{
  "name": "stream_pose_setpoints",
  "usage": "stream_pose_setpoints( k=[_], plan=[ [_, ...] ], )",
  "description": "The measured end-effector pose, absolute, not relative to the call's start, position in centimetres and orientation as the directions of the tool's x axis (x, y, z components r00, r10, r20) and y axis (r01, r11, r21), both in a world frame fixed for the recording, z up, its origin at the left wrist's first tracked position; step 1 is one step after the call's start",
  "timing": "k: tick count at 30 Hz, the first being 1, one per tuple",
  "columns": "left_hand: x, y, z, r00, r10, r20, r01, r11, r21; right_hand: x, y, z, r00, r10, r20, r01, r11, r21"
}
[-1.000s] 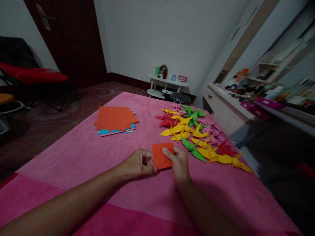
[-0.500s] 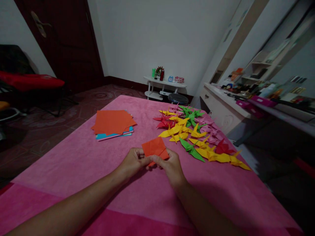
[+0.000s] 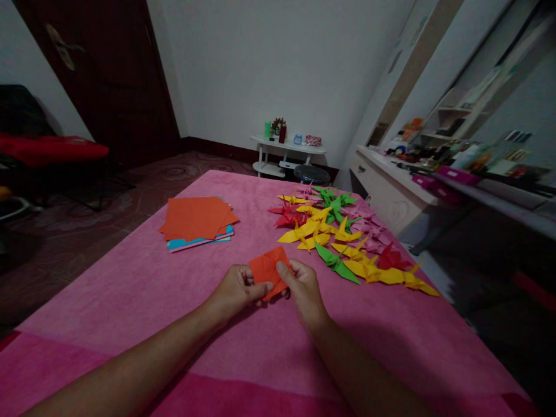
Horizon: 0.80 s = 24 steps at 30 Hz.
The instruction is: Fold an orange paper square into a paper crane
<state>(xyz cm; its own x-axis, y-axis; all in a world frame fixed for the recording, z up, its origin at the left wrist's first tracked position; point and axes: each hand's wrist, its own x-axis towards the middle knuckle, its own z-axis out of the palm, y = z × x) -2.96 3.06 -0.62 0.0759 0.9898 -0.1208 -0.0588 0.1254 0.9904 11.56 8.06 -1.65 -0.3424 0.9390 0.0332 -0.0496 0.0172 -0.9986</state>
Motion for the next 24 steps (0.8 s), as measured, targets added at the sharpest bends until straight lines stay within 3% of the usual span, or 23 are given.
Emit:
stream_pose_setpoints(
  k=[7,12,17,24],
  plan=[
    [-2.9,3.1,-1.3,0.139,0.981,-0.134,0.054,0.127,0.99,11.9,8.0,-1.8,-0.351,0.936,0.017,-0.05,-0.001,-0.999],
    [-3.4,3.4,-1.2,0.078,0.989,-0.124,0.031,0.121,0.992,12.2,8.1,-1.6,-0.406,0.913,-0.026,-0.038,-0.045,-0.998],
    [-3.9,3.0,-1.0,0.129,0.98,-0.15,0.047,0.145,0.988,12.2,8.1,-1.7,-0.476,0.875,-0.086,0.006,-0.095,-0.996],
    [-3.3,2.9,-1.0,0.09,0.985,-0.149,-0.001,0.15,0.989,12.0,8.0,-1.3,-0.478,0.876,-0.065,-0.078,-0.117,-0.99]
  ],
)
